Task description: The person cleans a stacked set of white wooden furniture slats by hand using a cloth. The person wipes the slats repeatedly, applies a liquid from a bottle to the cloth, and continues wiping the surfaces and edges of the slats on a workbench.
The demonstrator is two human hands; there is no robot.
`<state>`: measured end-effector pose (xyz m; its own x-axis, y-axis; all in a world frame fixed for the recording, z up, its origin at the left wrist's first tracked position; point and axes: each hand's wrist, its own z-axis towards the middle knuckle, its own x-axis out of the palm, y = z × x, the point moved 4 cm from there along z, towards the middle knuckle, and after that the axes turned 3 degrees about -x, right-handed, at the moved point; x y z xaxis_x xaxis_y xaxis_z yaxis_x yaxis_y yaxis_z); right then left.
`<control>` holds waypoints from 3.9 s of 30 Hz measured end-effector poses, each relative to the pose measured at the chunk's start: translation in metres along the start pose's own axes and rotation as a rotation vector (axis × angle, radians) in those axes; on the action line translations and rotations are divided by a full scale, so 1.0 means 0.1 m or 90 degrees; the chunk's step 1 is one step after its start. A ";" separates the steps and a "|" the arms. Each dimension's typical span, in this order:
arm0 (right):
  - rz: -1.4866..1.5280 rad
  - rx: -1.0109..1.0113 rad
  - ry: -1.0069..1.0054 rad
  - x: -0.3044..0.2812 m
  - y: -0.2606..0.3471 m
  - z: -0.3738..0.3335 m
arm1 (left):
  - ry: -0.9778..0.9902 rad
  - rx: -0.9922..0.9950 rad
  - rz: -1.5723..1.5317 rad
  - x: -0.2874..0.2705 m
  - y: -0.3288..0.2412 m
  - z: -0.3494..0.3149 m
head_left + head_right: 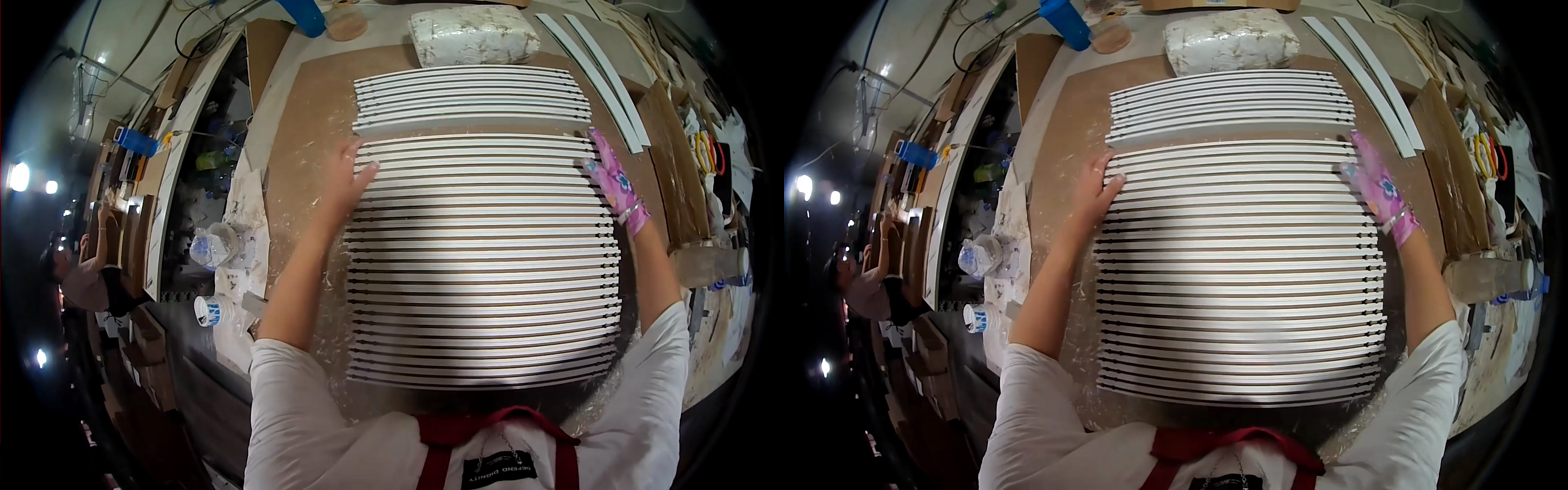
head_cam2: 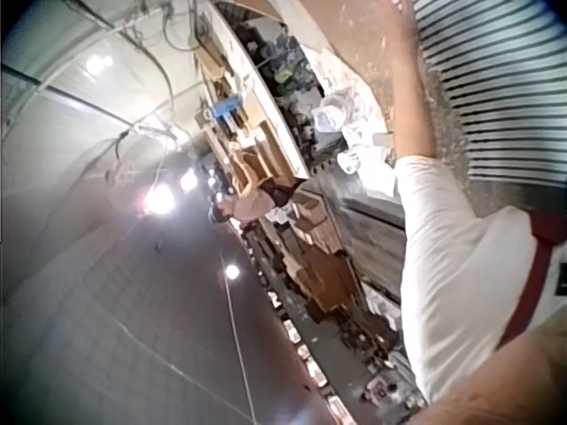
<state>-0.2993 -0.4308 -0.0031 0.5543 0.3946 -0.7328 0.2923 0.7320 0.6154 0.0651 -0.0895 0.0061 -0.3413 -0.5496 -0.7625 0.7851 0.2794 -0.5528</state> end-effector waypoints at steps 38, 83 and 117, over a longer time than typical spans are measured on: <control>-0.410 0.141 0.109 0.43 -0.14 1.63 | 0.151 -0.100 0.340 0.66 -0.09 1.79; -0.094 0.122 0.066 -0.21 0.31 0.23 | 0.076 -0.034 0.053 -0.15 -0.29 0.09; -0.056 0.184 0.018 -0.05 0.15 0.15 | 0.043 -0.239 -0.062 0.00 -0.07 0.04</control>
<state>-0.2855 -0.4303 0.0140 0.4960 0.3553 -0.7923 0.5503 0.5772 0.6034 0.0616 -0.0946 0.0110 -0.4478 -0.5385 -0.7138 0.5078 0.5039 -0.6987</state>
